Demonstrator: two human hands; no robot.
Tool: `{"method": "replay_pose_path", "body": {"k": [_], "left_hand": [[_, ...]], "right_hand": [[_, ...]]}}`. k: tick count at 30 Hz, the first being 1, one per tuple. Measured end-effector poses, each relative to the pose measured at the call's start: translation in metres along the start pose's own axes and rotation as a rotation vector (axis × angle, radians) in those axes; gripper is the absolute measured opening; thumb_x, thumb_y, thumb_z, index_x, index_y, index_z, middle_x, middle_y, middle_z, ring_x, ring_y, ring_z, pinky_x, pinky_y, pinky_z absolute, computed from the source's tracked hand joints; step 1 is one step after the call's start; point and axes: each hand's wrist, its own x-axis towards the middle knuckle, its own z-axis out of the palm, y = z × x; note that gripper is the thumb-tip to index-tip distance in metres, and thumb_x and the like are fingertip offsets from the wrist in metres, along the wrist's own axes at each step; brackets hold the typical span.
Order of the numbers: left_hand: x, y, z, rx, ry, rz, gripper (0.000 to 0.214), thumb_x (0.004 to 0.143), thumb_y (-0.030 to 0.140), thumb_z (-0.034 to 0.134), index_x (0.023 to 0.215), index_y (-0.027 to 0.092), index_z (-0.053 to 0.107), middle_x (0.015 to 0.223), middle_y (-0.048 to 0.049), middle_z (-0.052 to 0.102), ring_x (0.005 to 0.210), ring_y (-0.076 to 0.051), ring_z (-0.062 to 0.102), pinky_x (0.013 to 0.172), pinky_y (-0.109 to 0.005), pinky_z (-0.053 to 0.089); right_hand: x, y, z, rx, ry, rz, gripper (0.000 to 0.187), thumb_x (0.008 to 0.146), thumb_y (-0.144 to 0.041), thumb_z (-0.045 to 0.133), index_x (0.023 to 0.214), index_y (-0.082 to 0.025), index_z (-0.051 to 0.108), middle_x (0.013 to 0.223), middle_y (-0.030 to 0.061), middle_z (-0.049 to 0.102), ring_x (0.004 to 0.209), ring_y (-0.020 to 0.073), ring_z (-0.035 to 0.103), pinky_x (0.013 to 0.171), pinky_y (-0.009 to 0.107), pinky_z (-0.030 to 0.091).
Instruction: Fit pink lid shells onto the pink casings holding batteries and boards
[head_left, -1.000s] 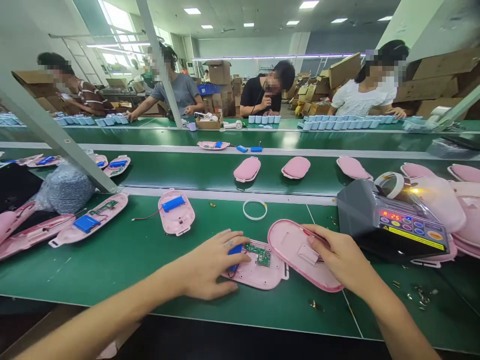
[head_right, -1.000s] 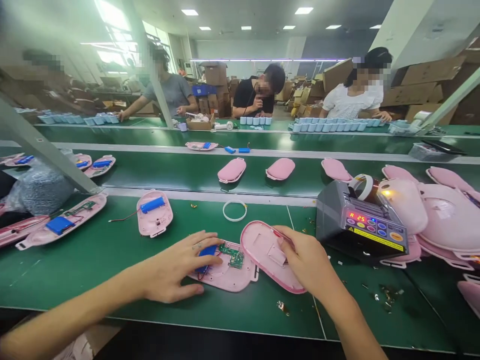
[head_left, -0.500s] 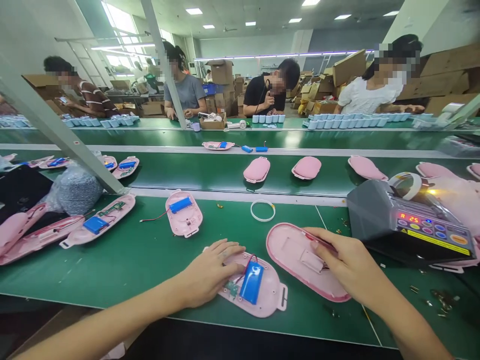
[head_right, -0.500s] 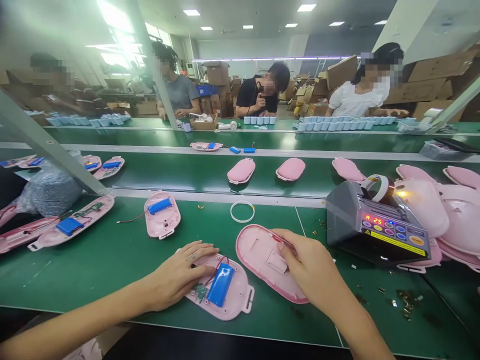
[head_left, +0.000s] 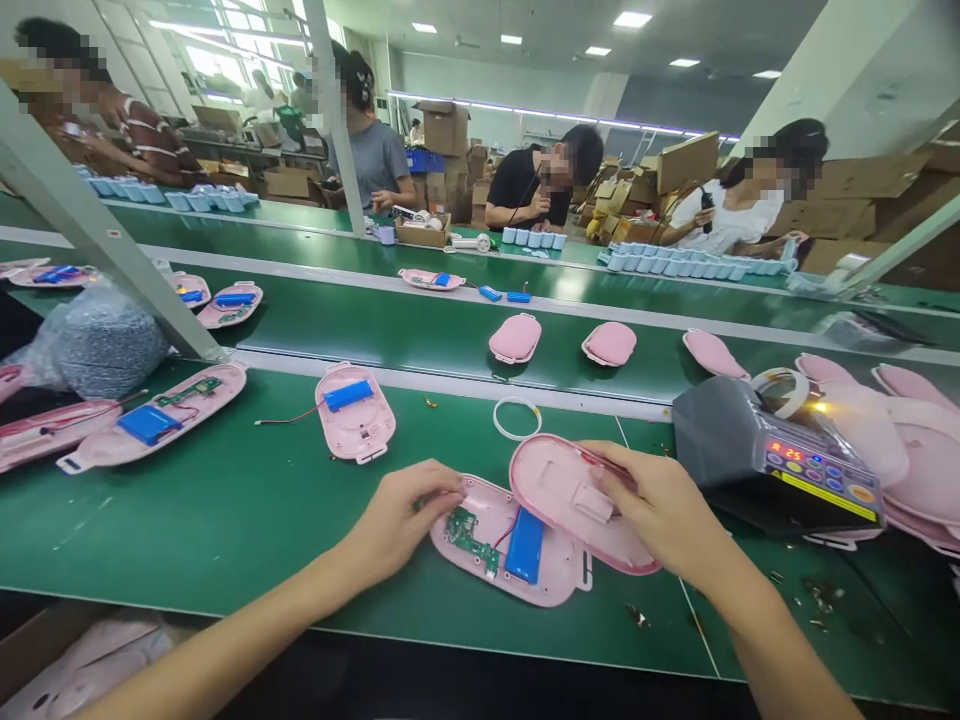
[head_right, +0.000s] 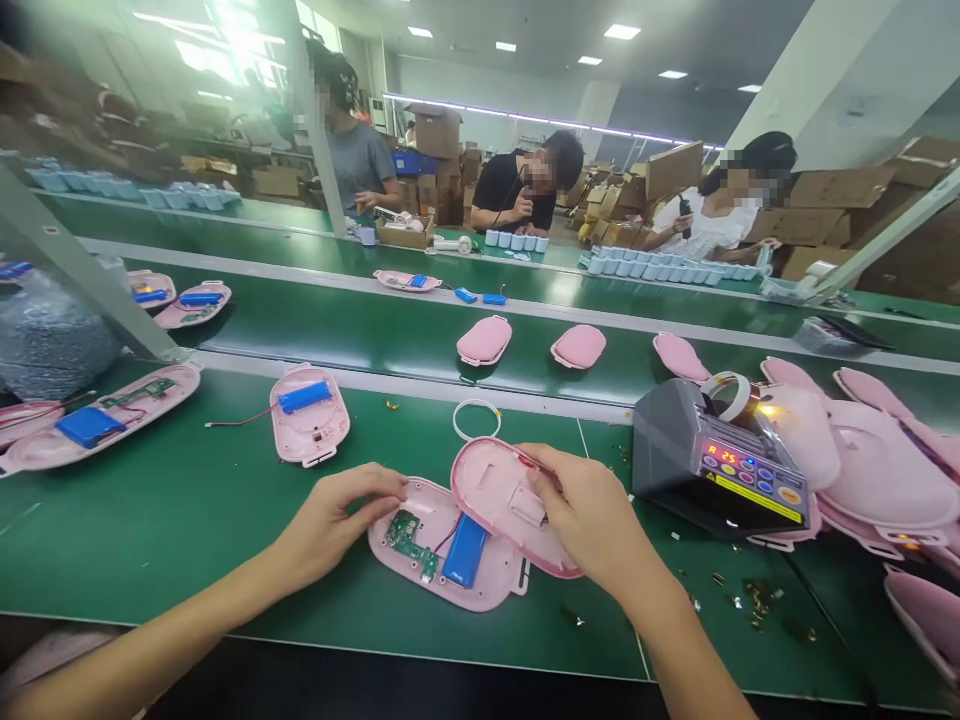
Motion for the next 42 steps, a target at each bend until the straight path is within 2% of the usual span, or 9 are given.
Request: {"method": "replay_pose_path", "body": {"k": [8,11,14,21,26,31,35,39,42], "left_hand": [[-0.007,0.0,0.011,0.005,0.251,0.151,0.01,0.092,0.019,0.066,0.091,0.019,0.075,0.086,-0.0028,0.072,0.074,-0.013,0.067,0.068,-0.022,0.054],[-0.006,0.001,0.013,0.054,0.371,0.15,0.012,0.093,0.022,0.064,0.089,0.019,0.075,0.103,-0.0076,0.064,0.075,-0.012,0.063,0.062,-0.023,0.053],[-0.008,-0.002,0.007,0.025,0.349,0.153,0.015,0.095,0.021,0.061,0.09,0.019,0.074,0.101,-0.0069,0.064,0.077,-0.013,0.064,0.067,-0.024,0.055],[-0.011,-0.003,0.0,0.137,0.291,0.35,0.02,0.099,0.022,0.054,0.099,0.019,0.073,0.089,-0.0058,0.07,0.081,-0.015,0.065,0.073,-0.027,0.055],[-0.01,0.001,0.017,0.06,0.601,0.192,0.016,0.095,0.028,0.062,0.087,0.021,0.075,0.107,-0.0082,0.055,0.097,-0.018,0.06,0.081,-0.033,0.058],[-0.005,0.0,0.02,-0.593,0.496,-0.179,0.037,0.085,0.025,0.072,0.117,0.021,0.055,0.101,-0.0044,0.066,0.073,-0.014,0.069,0.065,-0.028,0.059],[-0.001,-0.002,0.013,-0.718,0.306,-0.256,0.038,0.082,0.026,0.073,0.116,0.016,0.058,0.09,-0.004,0.073,0.081,-0.018,0.072,0.072,-0.028,0.059],[-0.001,0.001,0.013,-0.482,0.282,-0.194,0.026,0.084,0.029,0.071,0.107,0.016,0.068,0.099,-0.005,0.075,0.087,-0.019,0.071,0.081,-0.031,0.058],[0.001,0.009,0.019,-0.415,0.236,-0.158,0.027,0.084,0.022,0.067,0.111,0.018,0.068,0.097,-0.0035,0.076,0.085,-0.018,0.072,0.08,-0.031,0.058]], "right_hand": [[0.037,-0.045,0.032,-0.127,0.041,-0.274,0.041,0.096,-0.033,0.032,0.117,-0.028,0.067,0.113,-0.0045,0.068,0.097,0.0179,0.066,0.078,0.031,0.048],[0.049,-0.051,0.047,-0.052,0.264,-0.161,0.035,0.093,-0.037,0.038,0.103,-0.022,0.068,0.098,0.0023,0.07,0.084,0.0193,0.065,0.073,0.031,0.046],[0.054,-0.048,0.06,0.273,0.508,0.08,0.034,0.084,-0.045,0.052,0.1,-0.016,0.062,0.095,0.0085,0.068,0.081,0.0203,0.064,0.071,0.031,0.047],[0.031,-0.073,0.09,1.211,0.53,0.259,0.061,0.059,-0.036,0.085,0.107,-0.017,0.053,0.104,0.0067,0.065,0.096,0.0171,0.064,0.082,0.026,0.055],[0.004,-0.104,0.108,1.387,0.481,0.294,0.059,0.074,-0.033,0.074,0.127,-0.02,0.053,0.121,0.0086,0.062,0.113,0.0229,0.061,0.095,0.04,0.057],[0.002,-0.107,0.127,1.432,0.454,0.243,0.053,0.081,-0.033,0.066,0.131,-0.021,0.051,0.129,0.008,0.059,0.126,0.0231,0.055,0.107,0.045,0.052],[0.004,-0.089,0.121,1.293,0.469,0.225,0.061,0.076,-0.035,0.071,0.131,-0.017,0.051,0.126,0.0114,0.059,0.121,0.0269,0.057,0.105,0.048,0.052],[0.009,-0.07,0.082,0.544,0.812,-0.019,0.072,0.08,-0.04,0.075,0.14,-0.015,0.044,0.137,0.0145,0.049,0.129,0.0265,0.049,0.114,0.047,0.04],[0.022,-0.067,0.053,-0.06,0.489,-0.296,0.054,0.085,-0.042,0.067,0.134,-0.021,0.055,0.126,0.0092,0.059,0.117,0.0256,0.056,0.107,0.044,0.041]]}}
